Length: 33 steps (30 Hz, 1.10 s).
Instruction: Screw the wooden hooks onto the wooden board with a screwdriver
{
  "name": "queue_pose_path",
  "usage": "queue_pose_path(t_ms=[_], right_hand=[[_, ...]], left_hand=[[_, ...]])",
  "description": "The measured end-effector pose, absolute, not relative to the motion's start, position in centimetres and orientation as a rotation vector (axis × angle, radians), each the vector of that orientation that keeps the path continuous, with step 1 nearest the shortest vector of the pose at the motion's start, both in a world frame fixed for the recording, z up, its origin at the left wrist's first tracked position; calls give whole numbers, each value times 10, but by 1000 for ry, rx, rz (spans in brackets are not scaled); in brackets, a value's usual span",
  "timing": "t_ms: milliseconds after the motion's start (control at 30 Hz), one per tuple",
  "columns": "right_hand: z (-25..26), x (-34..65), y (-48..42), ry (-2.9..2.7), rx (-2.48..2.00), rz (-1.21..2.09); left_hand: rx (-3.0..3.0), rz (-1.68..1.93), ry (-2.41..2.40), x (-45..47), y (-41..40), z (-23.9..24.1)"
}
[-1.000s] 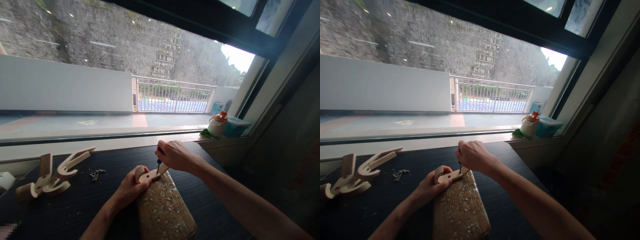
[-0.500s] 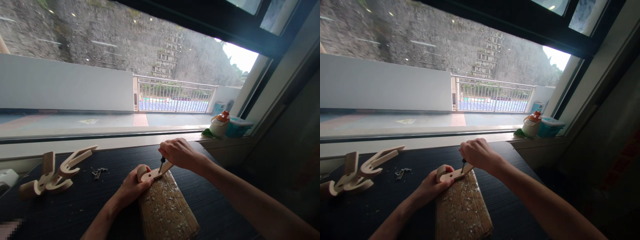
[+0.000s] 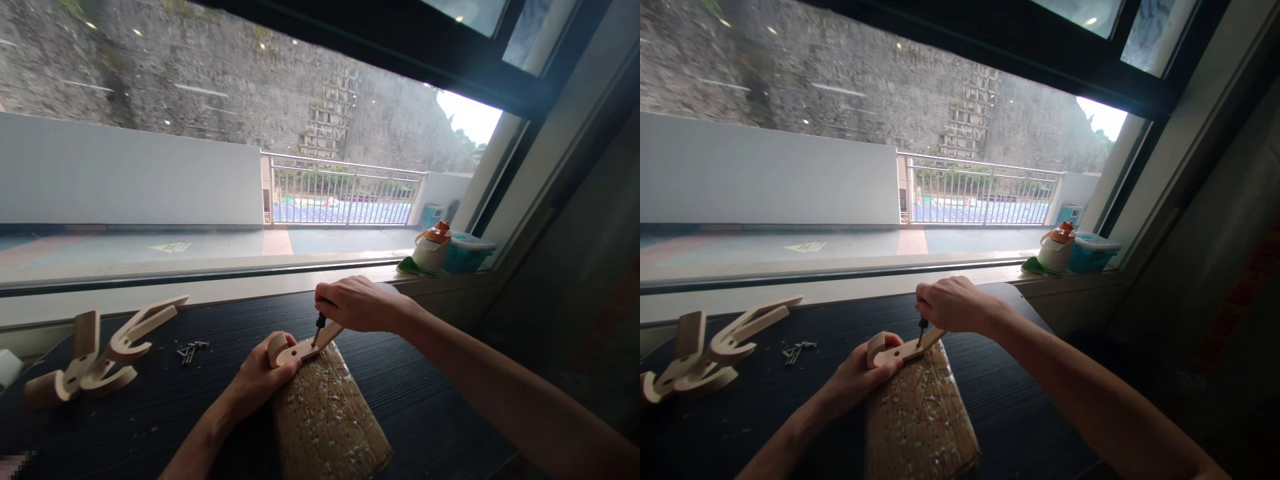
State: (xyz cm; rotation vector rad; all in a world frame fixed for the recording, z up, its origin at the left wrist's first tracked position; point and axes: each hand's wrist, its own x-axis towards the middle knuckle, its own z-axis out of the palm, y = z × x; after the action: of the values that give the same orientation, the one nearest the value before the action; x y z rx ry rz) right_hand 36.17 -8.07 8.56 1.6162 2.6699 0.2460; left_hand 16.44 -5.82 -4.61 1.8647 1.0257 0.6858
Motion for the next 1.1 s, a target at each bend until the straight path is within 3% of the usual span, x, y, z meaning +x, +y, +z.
queue_pose_path(t_ms=[267,633,933,1100], right_hand=[[81,358,-81,2562,1682,393],[96,364,-82,2757,1498,189],[83,350,-82,2602,1613,409],[90,352,-86,2619,1614,302]], left_hand=[[1843,683,1015,166,-57,-46],[1880,681,1031,165,-58,-43],[1842,690,1005,165,-58,-45],[1821,680,1012,166,-60,-42]])
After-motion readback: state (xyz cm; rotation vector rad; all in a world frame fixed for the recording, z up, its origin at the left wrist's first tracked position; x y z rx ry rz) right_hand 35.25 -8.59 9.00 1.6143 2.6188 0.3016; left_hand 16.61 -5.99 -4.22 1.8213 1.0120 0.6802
